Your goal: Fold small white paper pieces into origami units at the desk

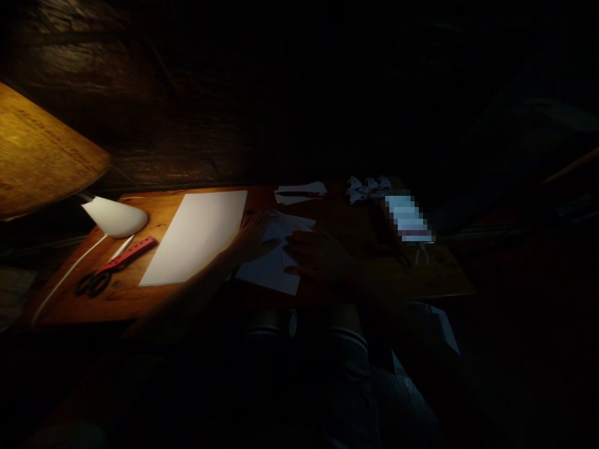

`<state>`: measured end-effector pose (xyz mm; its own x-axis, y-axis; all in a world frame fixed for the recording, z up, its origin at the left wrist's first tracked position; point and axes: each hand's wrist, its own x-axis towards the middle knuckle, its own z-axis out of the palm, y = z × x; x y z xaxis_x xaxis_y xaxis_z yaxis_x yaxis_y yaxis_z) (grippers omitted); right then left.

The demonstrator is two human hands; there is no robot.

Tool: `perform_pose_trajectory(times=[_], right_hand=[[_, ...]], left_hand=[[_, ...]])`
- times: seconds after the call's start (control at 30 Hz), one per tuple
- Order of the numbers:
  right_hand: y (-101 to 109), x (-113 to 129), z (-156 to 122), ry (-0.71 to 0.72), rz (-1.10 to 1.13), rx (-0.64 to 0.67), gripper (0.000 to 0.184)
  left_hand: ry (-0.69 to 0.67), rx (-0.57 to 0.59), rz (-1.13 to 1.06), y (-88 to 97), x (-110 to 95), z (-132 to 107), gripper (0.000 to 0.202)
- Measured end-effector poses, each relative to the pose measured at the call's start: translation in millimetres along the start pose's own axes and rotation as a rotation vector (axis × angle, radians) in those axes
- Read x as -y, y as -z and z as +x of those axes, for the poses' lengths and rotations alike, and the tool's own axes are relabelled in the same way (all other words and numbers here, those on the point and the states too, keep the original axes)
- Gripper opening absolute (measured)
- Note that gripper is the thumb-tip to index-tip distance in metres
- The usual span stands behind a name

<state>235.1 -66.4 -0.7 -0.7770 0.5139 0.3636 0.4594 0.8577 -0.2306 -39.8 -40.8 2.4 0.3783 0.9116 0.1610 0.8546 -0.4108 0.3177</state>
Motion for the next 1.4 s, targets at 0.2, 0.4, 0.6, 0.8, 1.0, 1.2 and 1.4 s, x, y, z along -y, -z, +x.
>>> perform_pose_trajectory(times=[0.2,0.4,0.6,0.8,1.0,1.2,1.4], right_hand=[[-1.1,-1.8,-0.9,0.022,-0.023,0.01,0.054],[-3.2,-5.8,-0.1,0.021,0.009,0.002,0.06],[-2.2,-4.7,-0.5,0.018,0.012,-0.019,0.057],[-3.6,-6.2,-0.7,0.021,0.016,0.004,0.057],[-1.3,-5.9,-1.0,0.01,0.041,0.005,0.055],[-1.4,-5.5,0.4,0.02,0.044,-0.003,0.053],[-5.2,-7.3,-0.2,0.02,0.023,-0.014,0.054]], left_hand=[[-0.01,-0.002,-0.017,-0.7,2.4,-0.6,0.064],[-0.014,-0.005,-0.04,-2.5,4.8,-0.1,0.062],[0.009,0.007,-0.026,0.1,1.7,-0.2,0.058],[-0.006,-0.007,-0.052,-1.9,4.4,0.2,0.059],[-0.012,-0.011,-0.033,-1.1,3.0,-0.1,0.058],[0.003,-0.013,-0.007,2.8,-3.3,-1.4,0.057],[-0.015,-0.023,0.012,0.4,-2.1,-1.5,0.061]])
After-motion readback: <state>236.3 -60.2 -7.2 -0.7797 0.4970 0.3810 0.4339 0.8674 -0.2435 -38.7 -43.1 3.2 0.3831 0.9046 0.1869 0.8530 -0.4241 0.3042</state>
